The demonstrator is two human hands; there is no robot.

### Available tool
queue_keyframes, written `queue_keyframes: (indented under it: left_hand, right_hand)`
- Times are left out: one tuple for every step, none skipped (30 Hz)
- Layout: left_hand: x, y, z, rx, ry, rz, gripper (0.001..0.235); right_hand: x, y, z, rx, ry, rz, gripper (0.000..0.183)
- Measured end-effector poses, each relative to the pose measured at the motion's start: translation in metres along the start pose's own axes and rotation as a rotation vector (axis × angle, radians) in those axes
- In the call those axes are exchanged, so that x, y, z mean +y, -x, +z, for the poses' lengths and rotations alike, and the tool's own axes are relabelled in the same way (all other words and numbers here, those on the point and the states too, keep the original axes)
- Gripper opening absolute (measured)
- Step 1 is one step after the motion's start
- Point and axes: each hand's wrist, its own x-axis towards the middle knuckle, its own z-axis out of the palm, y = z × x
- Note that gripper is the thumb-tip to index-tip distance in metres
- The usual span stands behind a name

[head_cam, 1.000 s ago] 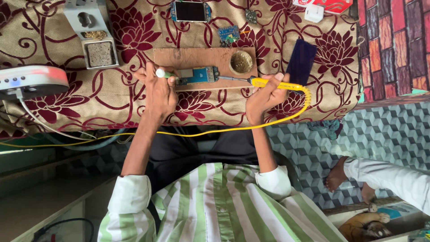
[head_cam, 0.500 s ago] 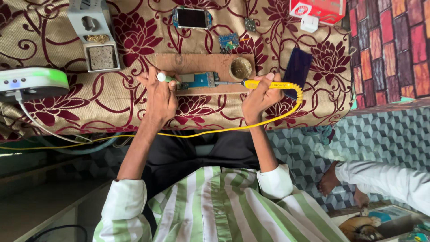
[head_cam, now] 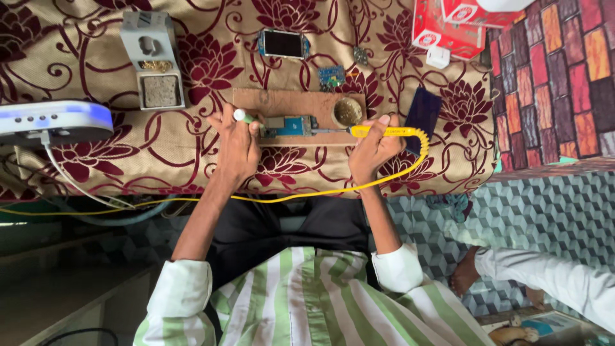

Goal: The person is soldering a blue circuit board placed on a wooden board. They use a soldering iron in their right hand and a soldering wire in their left hand to apply solder to various points on the board. The person repeatedly dips the soldering iron into a small container, likely containing flux or cleaning solution, during the process.

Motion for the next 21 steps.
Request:
queue_keyframes:
  left_hand:
    - [0.001, -0.001, 0.001, -0.003, -0.013, -0.023, 0.030]
    - [0.001, -0.002, 0.001, -0.014, -0.024, -0.028, 0.029]
    - [0.000, -0.002, 0.001, -0.024, -0.034, -0.033, 0.029]
    - [0.001, -0.001, 0.002, -0.037, -0.043, -0.041, 0.028]
    - [0.001, 0.000, 0.002, -0.043, -0.036, -0.041, 0.028]
    - [0.000, 0.001, 0.002, -0.047, -0.030, -0.036, 0.028]
    - [-0.001, 0.003, 0.002, -0.051, -0.023, -0.032, 0.028]
    - [-0.002, 0.003, 0.002, -0.046, -0.025, -0.031, 0.028]
    - [-0.003, 0.005, 0.002, -0.041, -0.026, -0.030, 0.028]
    - [-0.004, 0.006, 0.004, -0.030, -0.025, -0.024, 0.028]
    - [-0.005, 0.008, 0.004, -0.011, -0.035, -0.030, 0.027]
    - [-0.006, 0.006, 0.006, 0.015, -0.043, -0.031, 0.027]
    - [-0.008, 0.003, 0.009, 0.041, -0.050, -0.031, 0.027]
    - [-0.007, 0.006, 0.010, 0.052, -0.073, -0.045, 0.027]
    - [-0.006, 0.009, 0.011, 0.063, -0.094, -0.058, 0.026]
    - [-0.006, 0.011, 0.011, 0.078, -0.119, -0.071, 0.026]
    - [-0.005, 0.013, 0.011, 0.070, -0.104, -0.088, 0.025]
    - [-0.005, 0.010, 0.009, 0.060, -0.089, -0.098, 0.025]
    - [-0.006, 0.006, 0.008, 0.051, -0.075, -0.108, 0.025]
    - [-0.004, 0.007, 0.007, 0.043, -0.074, -0.102, 0.025]
    - [-0.003, 0.007, 0.006, 0.035, -0.073, -0.096, 0.025]
  right_hand:
    - [-0.003, -0.003, 0.000, -0.007, -0.025, 0.026, 0.038]
    - [-0.006, -0.005, -0.001, -0.041, -0.021, 0.032, 0.036]
    - [-0.009, -0.008, -0.002, -0.076, -0.017, 0.037, 0.035]
    - [-0.012, -0.010, -0.004, -0.112, -0.010, 0.045, 0.034]
    - [-0.015, -0.013, -0.007, -0.165, 0.036, -0.018, 0.033]
    - [-0.018, -0.015, -0.009, -0.215, 0.081, -0.083, 0.032]
    - [-0.021, -0.018, -0.012, -0.266, 0.126, -0.148, 0.031]
    - [-0.023, -0.021, -0.013, -0.310, 0.162, -0.142, 0.030]
    - [-0.026, -0.024, -0.014, -0.355, 0.198, -0.136, 0.029]
    - [-0.027, -0.028, -0.016, -0.396, 0.236, -0.136, 0.027]
    - [-0.029, -0.031, -0.016, -0.460, 0.214, -0.088, 0.025]
    - [-0.029, -0.036, -0.014, -0.521, 0.192, -0.049, 0.023]
    - [-0.030, -0.042, -0.014, -0.582, 0.170, -0.010, 0.021]
    - [-0.030, -0.042, -0.017, -0.603, 0.151, -0.010, 0.021]
    - [-0.029, -0.041, -0.021, -0.625, 0.132, -0.011, 0.020]
    - [-0.028, -0.040, -0.024, -0.647, 0.110, -0.015, 0.020]
    - [-0.028, -0.038, -0.028, -0.591, 0.131, -0.038, 0.020]
    - [-0.027, -0.036, -0.032, -0.529, 0.151, -0.062, 0.020]
    - [-0.025, -0.033, -0.037, -0.467, 0.170, -0.085, 0.020]
    - [-0.024, -0.023, -0.049, -0.382, 0.191, 0.013, 0.020]
    - [-0.023, -0.013, -0.061, -0.298, 0.210, 0.112, 0.021]
